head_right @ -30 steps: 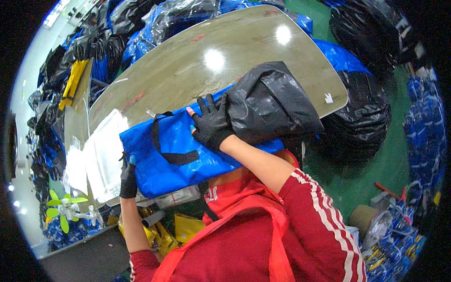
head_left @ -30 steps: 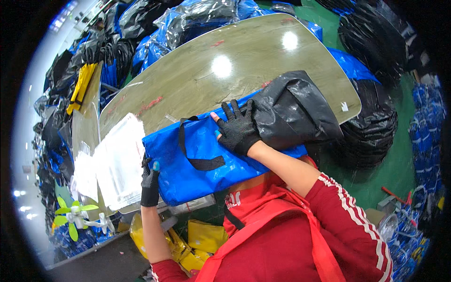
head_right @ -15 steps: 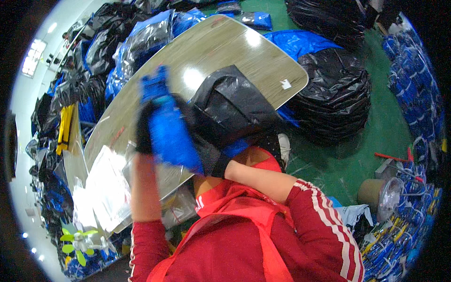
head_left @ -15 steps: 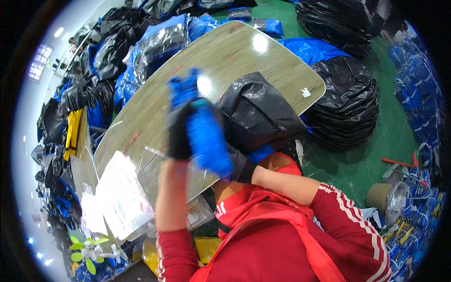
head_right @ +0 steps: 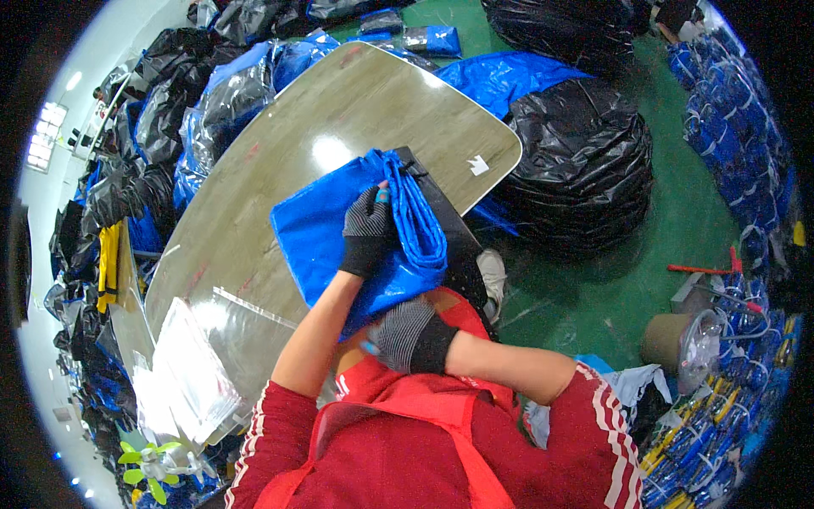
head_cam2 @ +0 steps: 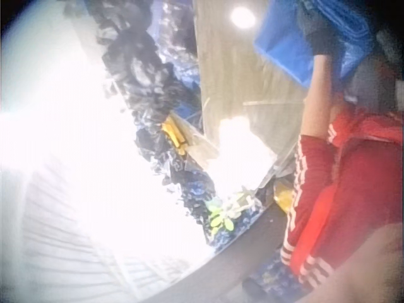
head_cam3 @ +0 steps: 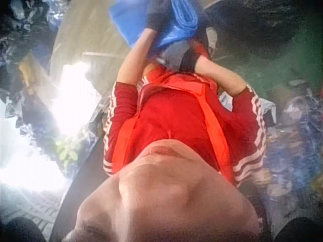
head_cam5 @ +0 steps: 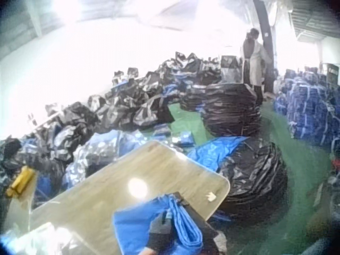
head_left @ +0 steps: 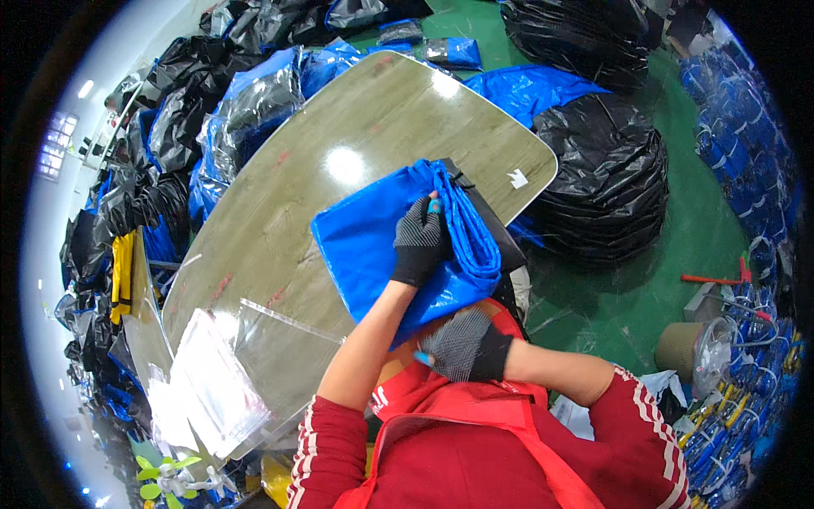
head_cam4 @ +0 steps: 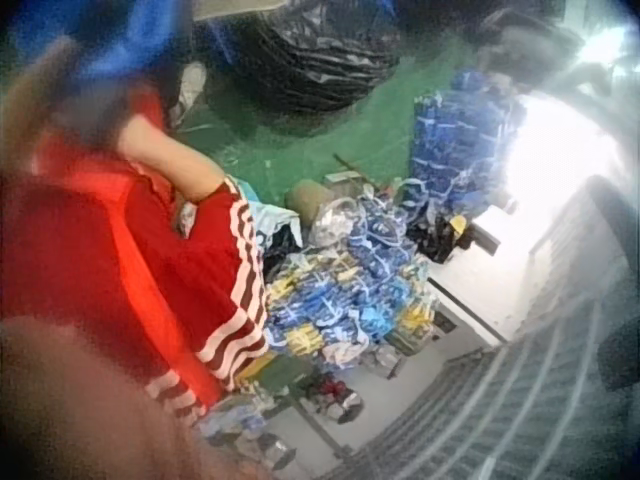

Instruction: The person repeatedly places blue and black plastic bags into clear plastic sleeves on a table, then folds and stacks them. The process is repeated multiple times with consistent handling of the bags and sleeves.

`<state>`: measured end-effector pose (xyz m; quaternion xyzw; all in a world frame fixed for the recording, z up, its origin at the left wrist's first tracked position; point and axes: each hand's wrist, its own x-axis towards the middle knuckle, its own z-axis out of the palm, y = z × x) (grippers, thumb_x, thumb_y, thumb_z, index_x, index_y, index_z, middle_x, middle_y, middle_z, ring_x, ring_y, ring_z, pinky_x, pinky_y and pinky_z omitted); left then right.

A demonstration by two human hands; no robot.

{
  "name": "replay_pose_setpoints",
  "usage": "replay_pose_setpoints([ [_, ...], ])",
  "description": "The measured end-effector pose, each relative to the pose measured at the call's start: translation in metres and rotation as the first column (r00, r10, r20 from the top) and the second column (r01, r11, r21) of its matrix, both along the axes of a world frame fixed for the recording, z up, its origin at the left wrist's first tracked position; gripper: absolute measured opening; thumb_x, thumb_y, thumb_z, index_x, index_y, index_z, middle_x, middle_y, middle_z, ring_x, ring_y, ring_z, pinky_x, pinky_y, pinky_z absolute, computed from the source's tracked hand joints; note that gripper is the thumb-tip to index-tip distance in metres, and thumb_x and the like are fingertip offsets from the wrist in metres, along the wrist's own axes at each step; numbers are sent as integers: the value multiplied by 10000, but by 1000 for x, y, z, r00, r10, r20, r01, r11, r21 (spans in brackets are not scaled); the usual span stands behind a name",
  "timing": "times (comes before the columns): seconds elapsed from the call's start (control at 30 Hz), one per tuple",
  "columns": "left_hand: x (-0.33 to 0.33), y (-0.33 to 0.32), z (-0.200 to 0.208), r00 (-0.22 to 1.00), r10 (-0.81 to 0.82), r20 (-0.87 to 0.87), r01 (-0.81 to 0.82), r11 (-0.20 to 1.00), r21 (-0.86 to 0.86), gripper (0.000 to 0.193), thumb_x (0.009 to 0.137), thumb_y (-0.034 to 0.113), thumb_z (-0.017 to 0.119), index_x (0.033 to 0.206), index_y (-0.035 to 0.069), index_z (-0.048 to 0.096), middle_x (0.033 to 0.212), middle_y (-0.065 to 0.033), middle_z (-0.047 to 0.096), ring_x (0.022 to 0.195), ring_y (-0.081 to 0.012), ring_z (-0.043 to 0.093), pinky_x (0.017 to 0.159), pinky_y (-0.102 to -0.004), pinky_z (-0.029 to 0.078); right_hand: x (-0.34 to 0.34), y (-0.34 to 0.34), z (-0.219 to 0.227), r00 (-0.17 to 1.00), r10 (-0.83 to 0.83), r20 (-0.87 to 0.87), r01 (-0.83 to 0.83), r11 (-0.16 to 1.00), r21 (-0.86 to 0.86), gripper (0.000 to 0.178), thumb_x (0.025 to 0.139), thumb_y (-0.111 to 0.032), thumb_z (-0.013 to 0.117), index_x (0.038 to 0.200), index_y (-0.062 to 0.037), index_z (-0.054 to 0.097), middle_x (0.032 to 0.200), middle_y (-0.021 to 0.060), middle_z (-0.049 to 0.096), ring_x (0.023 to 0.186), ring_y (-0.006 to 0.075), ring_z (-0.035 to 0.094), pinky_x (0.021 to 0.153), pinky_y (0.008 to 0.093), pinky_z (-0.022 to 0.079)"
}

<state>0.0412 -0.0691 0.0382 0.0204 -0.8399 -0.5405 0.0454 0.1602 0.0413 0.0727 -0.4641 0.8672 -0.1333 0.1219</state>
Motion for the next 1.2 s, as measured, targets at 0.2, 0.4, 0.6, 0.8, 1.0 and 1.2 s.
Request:
replay_pose_setpoints([
  [0.2, 5, -60, 19, 877, -413, -244, -61, 410, -910, 430, 908, 338, 561, 1295, 150, 571, 1359, -182, 502, 1250, -386, 463, 1020, -523, 366, -81, 47, -7, 809, -526, -261, 384, 810, -443, 665, 868, -460, 566, 1396, -79, 433, 1437, 234, 377, 1221, 454, 451, 997, 538, 379],
  [0.4, 4, -126, 5, 970, -240, -33, 147, 692, -706, 507, 916, 439, 510, 1376, 226, 496, 1440, -205, 416, 1306, -422, 388, 1100, -476, 296, -83, 62, -61, 798, -534, -279, 419, 825, -380, 525, 926, -359, 512, 1402, -144, 462, 1439, 203, 410, 1252, 460, 436, 1058, 530, 331],
  [0.6, -34, -94, 41, 848, -414, -331, 105, 743, -661, 475, 963, 395, 457, 1379, 168, 493, 1399, -219, 461, 1261, -396, 462, 1069, -437, 356, -89, 68, -67, 800, -527, -288, 358, 803, -476, 519, 914, -363, 486, 1405, -197, 457, 1432, 194, 417, 1261, 439, 431, 1062, 601, 275],
  [0.8, -44, -80, -7, 855, -511, 90, 472, 691, -547, 517, 964, 429, 475, 1415, 178, 452, 1330, -199, 517, 1134, -379, 552, 1000, -415, 419, -63, 99, -63, 878, -253, -407, -28, 821, -571, 544, 830, -308, 592, 1349, -164, 510, 1291, 175, 556, 1214, 378, 499, 1079, 569, 302],
  [1.0, 4, -125, -13, 765, -626, 151, 604, 779, 168, 530, 1026, 388, 359, 1434, 53, 404, 1272, -147, 583, 1166, -263, 544, 1034, -348, 389, -92, 130, -16, 907, -289, -308, 112, 868, -484, 370, 801, -190, 618, 1170, -166, 637, 1158, 114, 653, 1143, 316, 576, 991, 471, 404],
  [1.2, 99, -74, -20, 988, 144, -62, -110, 917, 384, 506, 928, 333, 619, 1281, -13, 511, 1247, -140, 606, 1101, -195, 581, 929, -365, 485, -88, 110, -19, 638, -395, 661, 719, 613, -328, 359, 902, -238, 653, 1180, -13, 618, 1168, 90, 647, 1034, 190, 598, 962, 350, 436],
])
